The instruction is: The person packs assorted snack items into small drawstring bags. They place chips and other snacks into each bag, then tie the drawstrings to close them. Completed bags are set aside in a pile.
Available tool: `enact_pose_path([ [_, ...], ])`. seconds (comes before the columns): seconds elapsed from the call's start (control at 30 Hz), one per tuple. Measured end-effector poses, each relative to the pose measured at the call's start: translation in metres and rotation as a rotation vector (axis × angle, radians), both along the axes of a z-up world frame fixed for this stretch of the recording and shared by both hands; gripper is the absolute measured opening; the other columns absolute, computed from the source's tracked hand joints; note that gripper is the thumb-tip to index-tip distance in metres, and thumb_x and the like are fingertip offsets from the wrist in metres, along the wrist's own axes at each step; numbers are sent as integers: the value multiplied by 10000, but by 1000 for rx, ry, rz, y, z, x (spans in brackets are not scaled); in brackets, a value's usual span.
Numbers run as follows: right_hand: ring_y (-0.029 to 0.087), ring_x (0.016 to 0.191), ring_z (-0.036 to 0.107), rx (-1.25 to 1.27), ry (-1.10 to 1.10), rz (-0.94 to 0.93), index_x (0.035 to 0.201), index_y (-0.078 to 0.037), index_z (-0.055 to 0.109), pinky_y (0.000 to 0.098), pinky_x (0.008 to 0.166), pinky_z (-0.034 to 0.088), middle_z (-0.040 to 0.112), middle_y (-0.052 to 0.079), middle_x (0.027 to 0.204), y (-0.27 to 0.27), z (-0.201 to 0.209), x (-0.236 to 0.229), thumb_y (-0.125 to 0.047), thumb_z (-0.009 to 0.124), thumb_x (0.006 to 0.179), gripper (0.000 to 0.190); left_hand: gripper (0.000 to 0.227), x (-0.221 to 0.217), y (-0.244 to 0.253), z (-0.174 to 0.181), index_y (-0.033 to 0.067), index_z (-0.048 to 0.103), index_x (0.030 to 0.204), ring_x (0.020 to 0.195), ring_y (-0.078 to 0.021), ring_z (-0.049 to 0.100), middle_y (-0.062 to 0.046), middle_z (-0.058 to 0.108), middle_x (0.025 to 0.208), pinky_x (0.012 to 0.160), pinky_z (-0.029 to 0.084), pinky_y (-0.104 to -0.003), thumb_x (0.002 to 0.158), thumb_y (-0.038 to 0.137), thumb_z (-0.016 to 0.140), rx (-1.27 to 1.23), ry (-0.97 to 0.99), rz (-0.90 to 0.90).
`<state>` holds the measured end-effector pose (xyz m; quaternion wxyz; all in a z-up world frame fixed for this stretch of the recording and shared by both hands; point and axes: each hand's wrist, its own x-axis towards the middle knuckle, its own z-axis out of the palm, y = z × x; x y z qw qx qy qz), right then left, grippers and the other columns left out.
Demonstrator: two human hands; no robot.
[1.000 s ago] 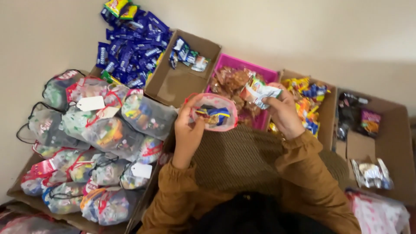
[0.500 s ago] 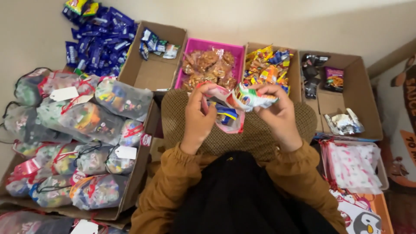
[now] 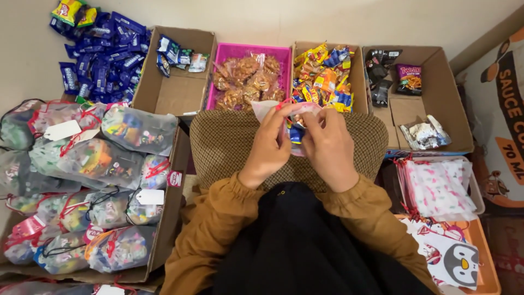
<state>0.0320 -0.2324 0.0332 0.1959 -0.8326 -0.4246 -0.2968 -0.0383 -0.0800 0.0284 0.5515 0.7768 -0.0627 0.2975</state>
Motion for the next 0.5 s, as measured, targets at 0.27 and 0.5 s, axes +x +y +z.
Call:
enact_pose_path([
  [0.27,262,813,631,24,-72,-93,1071,-108,650,364,696,535,533,64,999,18,-30,-11,-116,671,851,221,673,5,2,-15,129,557,1447,1396,-401,479,-187,553,1389,1186,350,-510,823,-120,521,-86,-38,-50],
  [0.5,358,928,663,-117,200,165,1198,-33,701,419,765,565,623,143,1035,14,-31,-6,-141,680,881,336,698,6,7,-29,101,519,1483,1422,-394,436,-205,521,1420,1207,311,-519,829,-137,460,-145,-27,-65],
])
